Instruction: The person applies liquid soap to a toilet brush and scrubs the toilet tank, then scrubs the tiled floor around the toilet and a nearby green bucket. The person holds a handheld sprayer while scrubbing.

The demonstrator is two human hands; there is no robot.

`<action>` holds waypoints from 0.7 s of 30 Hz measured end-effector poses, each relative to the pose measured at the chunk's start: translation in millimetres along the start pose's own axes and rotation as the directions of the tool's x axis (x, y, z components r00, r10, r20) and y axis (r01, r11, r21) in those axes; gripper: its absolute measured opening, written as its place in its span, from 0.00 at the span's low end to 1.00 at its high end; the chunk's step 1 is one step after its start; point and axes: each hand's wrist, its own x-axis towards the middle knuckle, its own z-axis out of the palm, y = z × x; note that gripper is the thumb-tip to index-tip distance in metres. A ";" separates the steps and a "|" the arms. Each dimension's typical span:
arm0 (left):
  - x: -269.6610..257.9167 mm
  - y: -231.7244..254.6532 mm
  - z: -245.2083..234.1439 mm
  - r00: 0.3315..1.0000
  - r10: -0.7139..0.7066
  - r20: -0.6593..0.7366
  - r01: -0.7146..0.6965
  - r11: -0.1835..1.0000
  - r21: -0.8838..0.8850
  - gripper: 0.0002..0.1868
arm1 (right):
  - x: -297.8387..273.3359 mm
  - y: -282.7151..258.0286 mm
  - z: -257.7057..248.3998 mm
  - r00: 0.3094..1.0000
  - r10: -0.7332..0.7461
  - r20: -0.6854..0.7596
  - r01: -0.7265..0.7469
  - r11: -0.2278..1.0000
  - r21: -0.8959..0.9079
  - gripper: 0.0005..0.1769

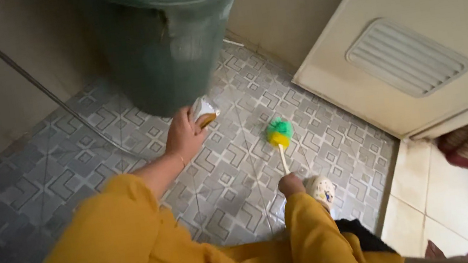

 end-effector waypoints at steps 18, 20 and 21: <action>51.8 -105.0 109.8 0.982 -0.190 0.008 0.189 0.981 0.041 0.39 | 189.6 10.2 -64.0 0.813 0.103 0.573 -0.161 0.986 0.050 0.24; 55.6 -82.8 101.8 0.967 -0.253 0.005 0.253 0.967 0.035 0.39 | 199.4 5.6 -97.3 0.772 0.205 0.601 -0.325 0.941 0.096 0.23; 57.6 -71.4 98.1 0.952 -0.307 0.005 0.307 0.951 0.028 0.39 | 205.3 3.9 -114.1 0.715 0.303 0.630 -0.487 0.863 0.136 0.25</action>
